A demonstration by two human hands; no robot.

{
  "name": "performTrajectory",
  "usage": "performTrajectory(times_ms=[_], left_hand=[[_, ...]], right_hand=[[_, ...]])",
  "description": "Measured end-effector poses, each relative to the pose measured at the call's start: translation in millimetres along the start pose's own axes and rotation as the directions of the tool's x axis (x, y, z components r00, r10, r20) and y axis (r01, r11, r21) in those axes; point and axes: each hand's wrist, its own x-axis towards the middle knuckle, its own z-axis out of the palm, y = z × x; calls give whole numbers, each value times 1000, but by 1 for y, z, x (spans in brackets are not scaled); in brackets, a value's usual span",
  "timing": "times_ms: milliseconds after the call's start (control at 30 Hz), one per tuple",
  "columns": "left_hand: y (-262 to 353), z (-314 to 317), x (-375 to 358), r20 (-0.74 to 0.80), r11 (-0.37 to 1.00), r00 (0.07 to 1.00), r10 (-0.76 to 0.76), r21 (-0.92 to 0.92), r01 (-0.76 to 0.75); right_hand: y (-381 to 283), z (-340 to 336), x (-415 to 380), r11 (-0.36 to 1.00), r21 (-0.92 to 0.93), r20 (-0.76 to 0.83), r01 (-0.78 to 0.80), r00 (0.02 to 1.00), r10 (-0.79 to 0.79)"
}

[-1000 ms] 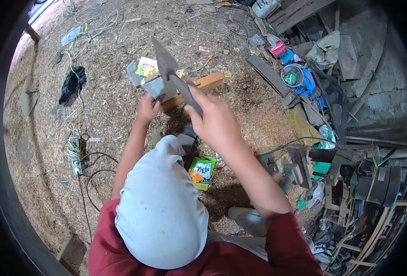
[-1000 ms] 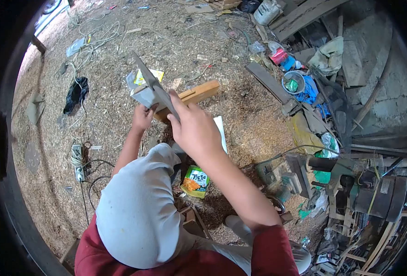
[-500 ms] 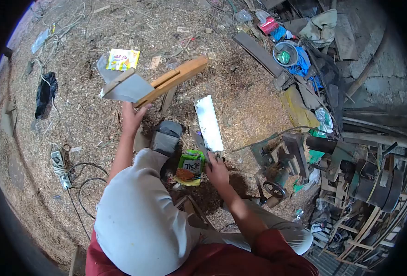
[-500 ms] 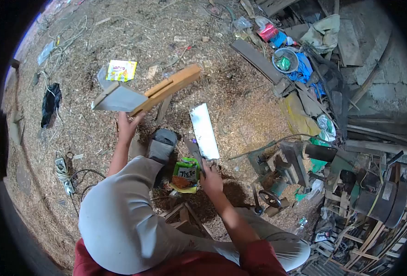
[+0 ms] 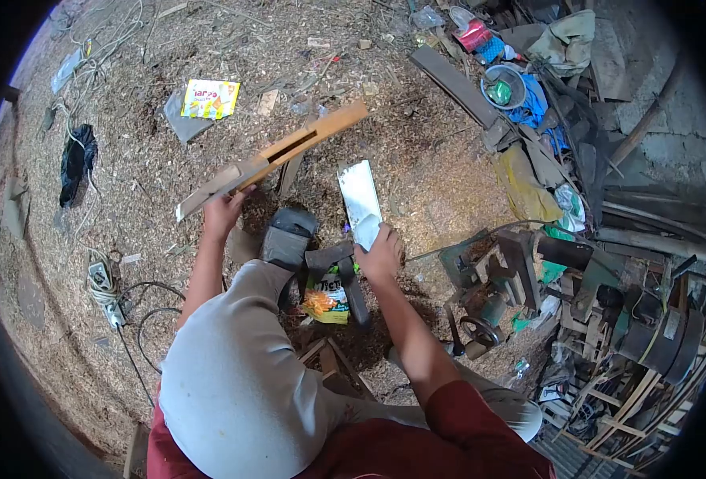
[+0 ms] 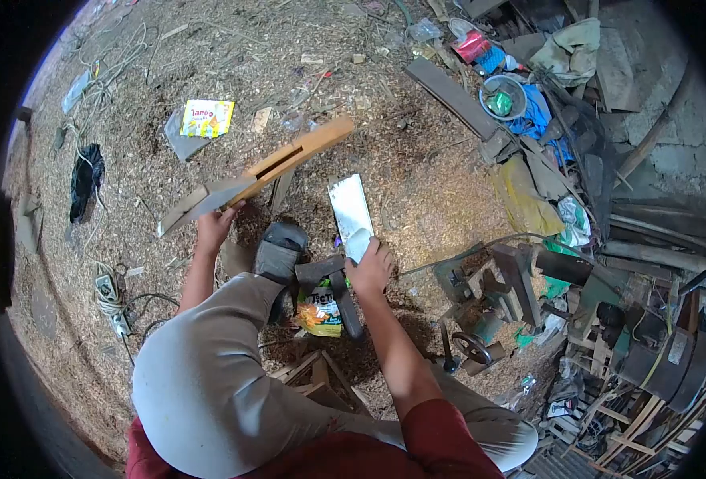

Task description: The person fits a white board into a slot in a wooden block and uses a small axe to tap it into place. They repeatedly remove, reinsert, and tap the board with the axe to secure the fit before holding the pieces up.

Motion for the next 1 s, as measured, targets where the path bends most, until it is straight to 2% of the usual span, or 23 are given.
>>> performTrajectory(times_ms=[67,133,167,200,267,300,333,367,400,467,533,600,667,733,767,800,833,867,900,933,967,1000], left_hand=[[-11,-1,-7,29,999,999,-40,-4,40],[-26,-4,-10,35,974,974,225,-47,-223],[-41,-2,-11,43,953,958,285,91,-288],[-34,-2,-12,41,953,958,285,90,-288],[-19,3,-14,58,894,895,442,51,-445],[-11,5,-15,111,960,954,280,-10,-280],[-19,5,-13,65,878,883,465,-161,-450],[-26,5,-12,106,904,906,409,-183,-386],[-25,3,-11,148,926,925,351,-202,-319],[-15,-2,-13,139,928,924,357,-166,-334],[-8,-2,-18,147,927,919,367,-134,-349],[-8,0,-13,65,893,893,446,-97,-439],[-15,-1,-13,89,911,908,408,-104,-399],[-22,1,-10,73,883,885,459,-144,-446],[-33,4,-7,73,882,884,461,-146,-448],[-44,8,-4,123,918,938,323,-280,-280],[-55,12,-1,190,912,964,186,-399,-97],[-54,13,-3,186,910,965,187,-402,-99],[-49,14,-7,141,909,968,207,-393,-137],[-45,14,-12,97,908,969,226,-380,-174],[-34,8,-17,63,920,933,354,-204,-336],[-27,6,-19,60,921,935,350,-202,-332]], right_hand=[[-4,-8,1,994,36,34,-105,994,103],[3,-7,3,994,-30,44,-102,994,104],[6,-4,6,991,-87,52,-99,993,104],[13,2,7,991,-88,51,-98,993,102],[21,6,1,993,107,140,-44,990,28],[23,5,-4,993,106,138,-41,990,27],[26,3,-11,982,189,87,-27,996,11],[25,-3,-19,963,269,34,-8,999,-1],[23,-12,-29,964,267,32,-2,999,-7],[22,-26,-48,943,315,-243,102,970,-24],[37,-28,-57,947,318,-226,52,974,22],[44,-42,-57,954,298,-189,43,982,15],[45,-55,-62,928,368,-182,56,983,13],[39,-69,-67,811,548,-216,206,971,-100],[43,-69,-65,774,607,-149,181,982,-113],[40,-71,-65,775,604,-152,183,982,-114],[36,-71,-64,756,648,-57,92,996,-73],[29,-73,-63,731,682,42,-2,998,-36],[16,-85,-66,789,614,111,-35,993,-43],[11,-84,-66,790,613,112,-31,993,-48],[8,-82,-67,800,601,118,10,988,-100],[3,-79,-68,807,589,125,50,980,-152]])
